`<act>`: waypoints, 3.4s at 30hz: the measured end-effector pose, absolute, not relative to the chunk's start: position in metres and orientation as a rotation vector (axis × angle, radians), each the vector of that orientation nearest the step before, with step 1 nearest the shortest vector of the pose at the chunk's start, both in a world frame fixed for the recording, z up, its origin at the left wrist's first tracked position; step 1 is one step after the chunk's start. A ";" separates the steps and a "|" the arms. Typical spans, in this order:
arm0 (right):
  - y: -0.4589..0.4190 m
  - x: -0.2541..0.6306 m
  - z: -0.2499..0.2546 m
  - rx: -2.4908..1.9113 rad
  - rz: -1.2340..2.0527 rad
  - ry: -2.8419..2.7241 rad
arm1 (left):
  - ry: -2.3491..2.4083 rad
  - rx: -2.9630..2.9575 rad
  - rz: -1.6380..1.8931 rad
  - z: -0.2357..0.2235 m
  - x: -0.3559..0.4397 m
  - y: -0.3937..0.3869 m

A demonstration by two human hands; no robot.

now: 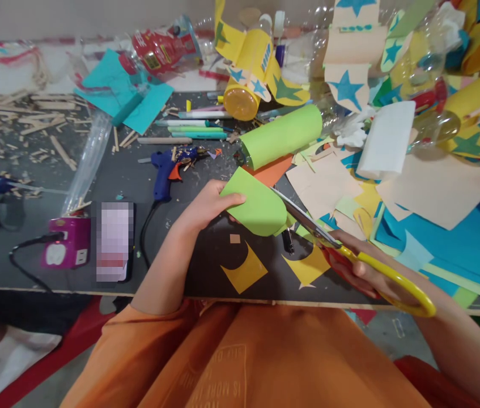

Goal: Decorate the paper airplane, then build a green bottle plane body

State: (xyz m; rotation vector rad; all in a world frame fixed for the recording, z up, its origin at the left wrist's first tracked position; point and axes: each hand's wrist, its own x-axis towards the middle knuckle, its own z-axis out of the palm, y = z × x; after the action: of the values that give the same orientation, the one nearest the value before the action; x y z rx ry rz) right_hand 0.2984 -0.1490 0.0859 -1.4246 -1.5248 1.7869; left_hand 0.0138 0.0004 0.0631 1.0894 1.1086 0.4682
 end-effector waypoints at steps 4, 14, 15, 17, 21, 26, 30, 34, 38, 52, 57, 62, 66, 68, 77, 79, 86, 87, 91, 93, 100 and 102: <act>-0.149 0.297 0.087 -1.434 1.957 -1.333 | 1.088 1.108 0.457 0.063 0.014 -0.001; -0.140 0.312 0.090 -1.842 1.106 -1.855 | 1.072 1.060 0.601 0.062 0.024 -0.004; -0.139 0.315 0.089 -1.941 0.998 -1.870 | 1.080 1.036 0.643 0.062 0.026 -0.005; -0.138 0.318 0.088 -2.128 0.770 -1.868 | 1.099 0.995 0.717 0.061 0.029 -0.006; -0.129 0.320 0.085 -2.316 0.458 -1.797 | 1.137 0.953 0.802 0.056 0.033 -0.009; -0.118 0.327 0.082 -2.362 0.518 -1.794 | 1.144 0.911 0.831 0.049 0.036 -0.011; -0.117 0.341 0.080 -2.360 0.542 -1.953 | 1.107 0.841 0.816 0.046 0.039 -0.011; -0.114 0.343 0.093 -2.359 0.352 -2.152 | 0.981 0.646 0.771 0.049 0.041 -0.012; -0.102 0.315 0.106 -2.253 0.440 -1.772 | 0.848 0.461 0.662 0.052 0.044 -0.015; -0.057 0.231 0.027 -1.326 0.968 -0.773 | 0.638 0.242 0.467 0.040 0.043 -0.012; -0.057 0.236 0.023 -1.291 0.934 -0.759 | 0.629 0.285 0.502 0.041 0.033 -0.004; -0.058 0.238 0.020 -1.286 0.919 -0.753 | 0.601 0.374 0.472 0.043 0.026 0.000; -0.058 0.245 0.012 -1.266 0.806 -0.703 | 0.601 0.407 0.504 0.042 0.024 0.001; -0.057 0.249 0.007 -1.267 0.755 -0.690 | 0.621 0.422 0.506 0.042 0.025 0.001; -0.054 0.246 0.005 -1.191 0.799 -0.788 | 0.618 0.373 0.469 0.043 0.027 0.003; -0.055 0.244 0.009 -1.188 0.867 -0.730 | 0.618 0.361 0.465 0.044 0.028 0.003; -0.055 0.242 0.016 -1.230 0.955 -0.677 | 0.649 0.309 0.469 0.047 0.031 0.003; -0.055 0.242 0.015 -1.229 0.951 -0.702 | 0.647 0.302 0.470 0.047 0.030 0.003; -0.054 0.242 0.014 -1.225 0.891 -0.782 | 0.619 0.285 0.464 0.046 0.030 0.003; -0.055 0.241 0.016 -1.233 0.858 -0.796 | 0.606 0.295 0.459 0.045 0.029 0.002; -0.066 0.236 0.025 -1.330 0.778 -0.987 | 0.640 0.431 0.515 0.039 0.032 -0.001; -0.069 0.234 0.026 -1.313 0.735 -1.264 | 0.622 0.477 0.515 0.037 0.033 -0.004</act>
State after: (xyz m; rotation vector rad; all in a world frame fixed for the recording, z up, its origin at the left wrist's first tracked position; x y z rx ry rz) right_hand 0.2337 -0.0689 0.0258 -1.3126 -1.2636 0.7354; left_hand 0.0330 -0.0039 0.0372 0.4771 0.6222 0.5151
